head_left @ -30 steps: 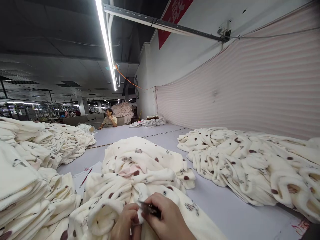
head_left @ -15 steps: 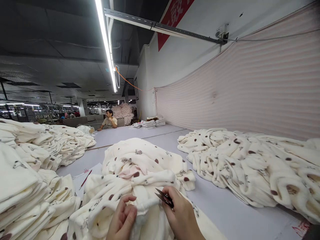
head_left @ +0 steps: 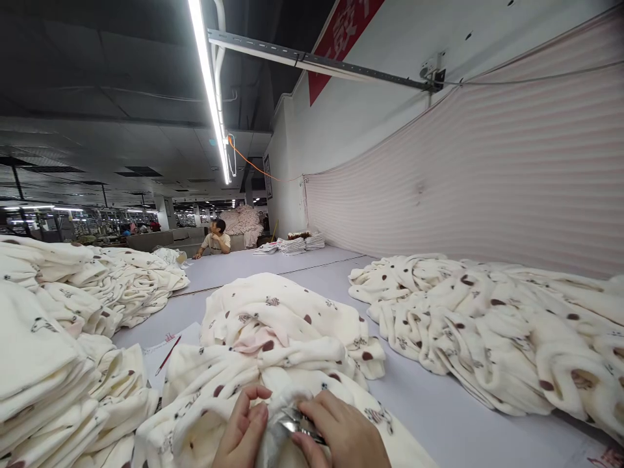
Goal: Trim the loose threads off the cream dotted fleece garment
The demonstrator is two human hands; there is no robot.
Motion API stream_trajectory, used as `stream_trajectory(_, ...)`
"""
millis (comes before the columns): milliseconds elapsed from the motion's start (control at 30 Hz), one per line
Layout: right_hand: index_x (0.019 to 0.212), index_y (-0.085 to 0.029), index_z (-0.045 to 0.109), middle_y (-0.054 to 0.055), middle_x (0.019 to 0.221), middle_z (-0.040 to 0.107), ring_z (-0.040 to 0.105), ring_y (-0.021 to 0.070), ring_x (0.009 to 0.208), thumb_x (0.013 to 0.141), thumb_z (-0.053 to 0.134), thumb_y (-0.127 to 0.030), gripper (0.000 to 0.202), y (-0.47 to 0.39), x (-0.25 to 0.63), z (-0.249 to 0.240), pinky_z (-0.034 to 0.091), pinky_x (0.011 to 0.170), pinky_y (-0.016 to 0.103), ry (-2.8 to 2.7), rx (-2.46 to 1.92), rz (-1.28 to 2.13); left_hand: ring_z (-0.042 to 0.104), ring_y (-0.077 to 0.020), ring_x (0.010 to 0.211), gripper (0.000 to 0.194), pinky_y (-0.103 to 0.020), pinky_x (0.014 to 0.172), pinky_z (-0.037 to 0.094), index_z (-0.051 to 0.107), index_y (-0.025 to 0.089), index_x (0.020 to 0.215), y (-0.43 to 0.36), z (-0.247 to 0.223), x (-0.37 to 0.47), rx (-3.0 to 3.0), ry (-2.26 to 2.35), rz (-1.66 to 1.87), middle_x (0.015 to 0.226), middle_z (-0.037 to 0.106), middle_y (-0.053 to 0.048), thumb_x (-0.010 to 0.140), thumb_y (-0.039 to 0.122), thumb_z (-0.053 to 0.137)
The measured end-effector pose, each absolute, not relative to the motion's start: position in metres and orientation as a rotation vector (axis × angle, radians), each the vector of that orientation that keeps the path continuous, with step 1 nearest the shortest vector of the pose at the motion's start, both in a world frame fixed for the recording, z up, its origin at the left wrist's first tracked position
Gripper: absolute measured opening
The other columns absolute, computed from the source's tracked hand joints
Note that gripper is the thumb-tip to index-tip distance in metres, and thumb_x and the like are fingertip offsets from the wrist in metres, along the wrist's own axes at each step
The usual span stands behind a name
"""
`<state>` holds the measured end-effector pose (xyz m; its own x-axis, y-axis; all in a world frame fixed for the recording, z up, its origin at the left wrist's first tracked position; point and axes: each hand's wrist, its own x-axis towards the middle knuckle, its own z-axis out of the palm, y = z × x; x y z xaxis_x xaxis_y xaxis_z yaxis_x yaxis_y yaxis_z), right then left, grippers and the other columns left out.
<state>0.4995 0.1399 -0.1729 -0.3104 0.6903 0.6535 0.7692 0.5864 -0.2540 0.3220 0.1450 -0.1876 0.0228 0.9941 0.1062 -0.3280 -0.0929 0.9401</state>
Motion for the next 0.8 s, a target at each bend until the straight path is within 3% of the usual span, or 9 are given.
stream_trajectory(100, 0.095, -0.027, 0.064, 0.001, 0.084, 0.068, 0.065, 0.0196, 0.069, 0.085, 0.059, -0.026, 0.011, 0.144, 0.493, -0.175, 0.044, 0.063, 0.028, -2.066, -1.121, -0.218, 0.052, -0.0111, 0.054, 0.043, -0.021, 0.059, 0.038, 0.051, 0.027, 0.094, 0.147, -0.194, 0.324, 1.019, 0.800, 1.413, 0.057, 0.059, 0.009, 0.070, 0.057, 0.070)
stream_trajectory(200, 0.097, -0.028, 0.065, 0.001, 0.084, 0.066, 0.066, 0.0187, 0.072, 0.091, 0.052, -0.030, 0.015, 0.145, 0.497, -0.177, 0.045, 0.063, 0.026, -2.008, -1.115, -0.090, 0.054, -0.0111, 0.054, 0.040, -0.022, 0.060, 0.039, 0.052, 0.027, 0.093, 0.148, -0.196, 0.322, 0.979, 0.754, 1.428, 0.057, 0.059, 0.009, 0.070, 0.054, 0.072)
stream_trajectory(333, 0.100, -0.030, 0.065, -0.001, 0.085, 0.065, 0.066, 0.0168, 0.075, 0.086, 0.057, -0.032, 0.016, 0.145, 0.506, -0.179, 0.047, 0.063, 0.023, -1.968, -1.120, 0.137, 0.059, -0.0129, 0.061, 0.036, -0.022, 0.061, 0.040, 0.055, 0.028, 0.093, 0.149, -0.194, 0.321, 0.946, 0.721, 1.383, 0.062, 0.063, 0.008, 0.071, 0.051, 0.072)
stream_trajectory(533, 0.089, -0.027, 0.070, 0.002, 0.081, 0.066, 0.065, 0.0185, 0.073, 0.089, 0.050, -0.036, 0.023, 0.153, 0.508, -0.177, 0.044, 0.064, 0.026, -1.904, -1.130, 0.296, 0.059, -0.0180, 0.076, 0.048, -0.027, 0.074, 0.045, 0.063, 0.023, 0.090, 0.154, -0.199, 0.327, 1.126, 0.989, 1.406, 0.075, 0.068, 0.002, 0.065, 0.063, 0.070)
stream_trajectory(667, 0.085, -0.023, 0.069, 0.003, 0.084, 0.068, 0.063, 0.0217, 0.080, 0.085, 0.054, -0.047, 0.029, 0.154, 0.530, -0.180, 0.044, 0.071, 0.027, -1.615, -1.101, 0.655, 0.059, -0.0159, 0.068, 0.048, -0.021, 0.063, 0.045, 0.058, 0.024, 0.086, 0.151, -0.177, 0.306, 1.132, 1.251, 1.619, 0.070, 0.068, 0.003, 0.057, 0.056, 0.079)
stream_trajectory(800, 0.081, -0.023, 0.059, 0.000, 0.078, 0.062, 0.057, 0.0211, 0.078, 0.087, 0.047, -0.056, 0.036, 0.154, 0.556, -0.194, 0.042, 0.070, 0.027, -1.386, -1.223, 0.829, 0.060, -0.0148, 0.058, 0.043, -0.023, 0.058, 0.047, 0.048, 0.033, 0.097, 0.154, -0.148, 0.286, 0.761, 1.108, 1.777, 0.071, 0.066, 0.007, 0.065, 0.046, 0.075)
